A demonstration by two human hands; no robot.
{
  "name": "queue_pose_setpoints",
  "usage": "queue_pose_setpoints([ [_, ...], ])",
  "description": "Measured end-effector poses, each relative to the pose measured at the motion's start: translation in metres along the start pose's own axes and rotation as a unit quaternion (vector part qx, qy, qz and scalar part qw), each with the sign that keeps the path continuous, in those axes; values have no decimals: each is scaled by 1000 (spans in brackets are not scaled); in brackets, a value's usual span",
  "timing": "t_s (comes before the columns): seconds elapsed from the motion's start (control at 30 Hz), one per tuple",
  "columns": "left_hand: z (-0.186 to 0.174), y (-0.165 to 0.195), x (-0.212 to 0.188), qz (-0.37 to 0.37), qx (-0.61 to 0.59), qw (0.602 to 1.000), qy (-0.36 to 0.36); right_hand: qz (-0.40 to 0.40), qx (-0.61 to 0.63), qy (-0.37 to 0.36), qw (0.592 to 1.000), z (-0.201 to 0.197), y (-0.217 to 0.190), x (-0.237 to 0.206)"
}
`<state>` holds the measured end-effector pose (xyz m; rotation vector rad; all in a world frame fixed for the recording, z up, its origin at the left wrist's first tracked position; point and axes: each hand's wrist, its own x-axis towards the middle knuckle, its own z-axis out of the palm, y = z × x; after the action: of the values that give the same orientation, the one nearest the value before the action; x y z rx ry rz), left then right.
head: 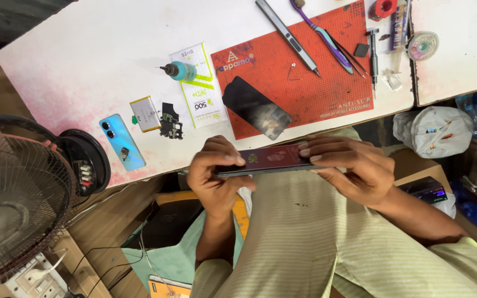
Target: The person handles a disassembled smartphone and a screen protector package at a workbench. They peel the protective film from the screen protector, then place it onto the phone's display. They also connect a small ribbon cable to the motherboard.
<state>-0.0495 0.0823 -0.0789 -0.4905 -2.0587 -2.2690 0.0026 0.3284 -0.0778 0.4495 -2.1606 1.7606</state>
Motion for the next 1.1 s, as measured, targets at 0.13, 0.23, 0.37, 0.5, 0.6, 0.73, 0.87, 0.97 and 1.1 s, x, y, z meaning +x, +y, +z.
queue_pose_setpoints([
  [0.13, -9, 14, 9, -23, 60, 994, -90, 14, -7, 3, 1000, 2, -2, 3],
  [0.23, -14, 18, 12, -39, 90, 990, -101, 23, 2, 1, 1000, 5, -3, 5],
  [0.37, -17, 16, 15, -19, 82, 992, -93, 28, -5, -11, 1000, 7, -2, 5],
  [0.5, -18, 11, 13, -53, 36, 996, -67, 69, 55, -4, 996, 5, -1, 1],
  [0.6, -17, 8, 10, -86, -12, 995, -40, 107, 115, 12, 987, 2, 1, -3],
  [0.73, -18, 4, 9, -86, -22, 996, -22, 124, 133, 27, 983, -5, 2, -5],
  [0.87, -18, 1, 10, -55, -3, 998, -33, 119, 139, 32, 983, -6, 4, -6],
  [0.97, -19, 1, 10, -89, -25, 995, -34, 122, 135, 15, 983, -8, 8, -9],
  [1.1, -20, -7, 10, -176, -62, 982, -7, 181, 141, 20, 973, -3, 14, -24],
])
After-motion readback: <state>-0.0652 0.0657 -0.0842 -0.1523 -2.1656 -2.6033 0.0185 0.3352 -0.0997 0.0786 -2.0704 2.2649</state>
